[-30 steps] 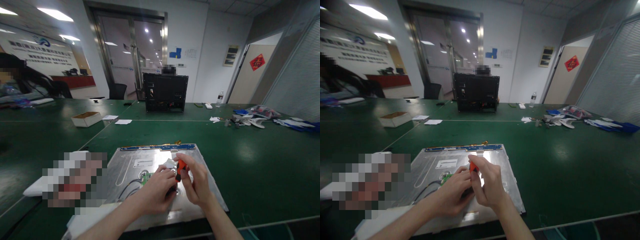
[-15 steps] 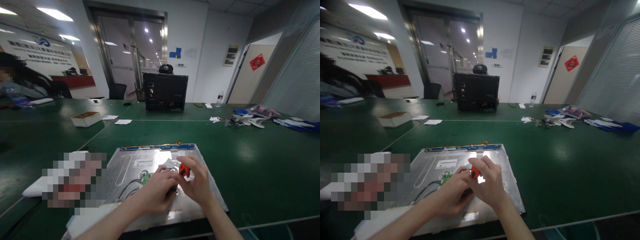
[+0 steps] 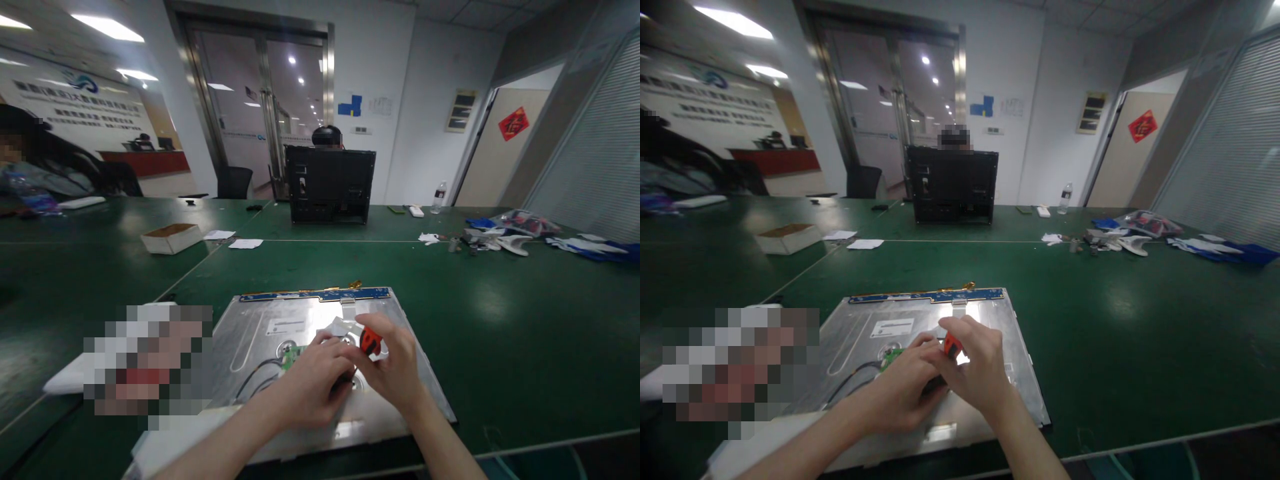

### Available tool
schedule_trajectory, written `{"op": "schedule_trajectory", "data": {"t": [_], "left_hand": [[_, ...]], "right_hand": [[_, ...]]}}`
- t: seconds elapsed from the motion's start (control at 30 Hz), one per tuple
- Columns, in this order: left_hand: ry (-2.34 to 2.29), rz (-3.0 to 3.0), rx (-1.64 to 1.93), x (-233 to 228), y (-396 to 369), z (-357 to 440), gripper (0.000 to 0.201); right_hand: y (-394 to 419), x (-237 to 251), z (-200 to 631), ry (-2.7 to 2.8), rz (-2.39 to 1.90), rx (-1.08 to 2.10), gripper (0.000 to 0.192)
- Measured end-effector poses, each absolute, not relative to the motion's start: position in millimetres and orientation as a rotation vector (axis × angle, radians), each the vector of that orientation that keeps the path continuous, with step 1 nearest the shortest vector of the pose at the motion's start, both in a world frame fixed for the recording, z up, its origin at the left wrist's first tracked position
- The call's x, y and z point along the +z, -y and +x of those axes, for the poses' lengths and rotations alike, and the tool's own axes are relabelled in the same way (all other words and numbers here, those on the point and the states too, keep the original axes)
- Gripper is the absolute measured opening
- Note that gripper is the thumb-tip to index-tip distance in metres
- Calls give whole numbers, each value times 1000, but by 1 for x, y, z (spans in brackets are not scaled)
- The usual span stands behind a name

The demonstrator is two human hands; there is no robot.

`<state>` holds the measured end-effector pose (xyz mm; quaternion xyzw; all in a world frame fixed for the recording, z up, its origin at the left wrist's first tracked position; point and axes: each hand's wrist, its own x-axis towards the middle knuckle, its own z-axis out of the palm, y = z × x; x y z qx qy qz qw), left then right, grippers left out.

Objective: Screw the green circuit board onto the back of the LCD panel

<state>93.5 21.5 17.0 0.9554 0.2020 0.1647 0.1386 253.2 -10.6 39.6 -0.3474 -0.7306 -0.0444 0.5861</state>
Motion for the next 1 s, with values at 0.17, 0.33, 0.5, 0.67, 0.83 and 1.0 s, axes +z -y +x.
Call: {"op": "schedule_trajectory", "data": {"t": [0.17, 0.33, 0.5, 0.67, 0.83, 1.0], "left_hand": [[-607, 2759, 489, 18, -21, 94, 17], [-595, 2777, 478, 18, -22, 94, 14], [-586, 2770, 463, 16, -23, 93, 17], [-583, 2757, 495, 16, -22, 93, 20], [-613, 2766, 475, 18, -21, 94, 16], [-588, 2781, 481, 16, -22, 94, 19]], "right_hand": [[14, 42, 254, 1763, -786, -11, 35], [17, 41, 256, 1774, -816, 88, 39], [13, 37, 254, 1720, -853, -86, 26], [12, 36, 254, 1709, -835, -105, 23], [17, 39, 257, 1775, -804, 9, 30], [18, 40, 256, 1758, -846, 15, 31]]}}
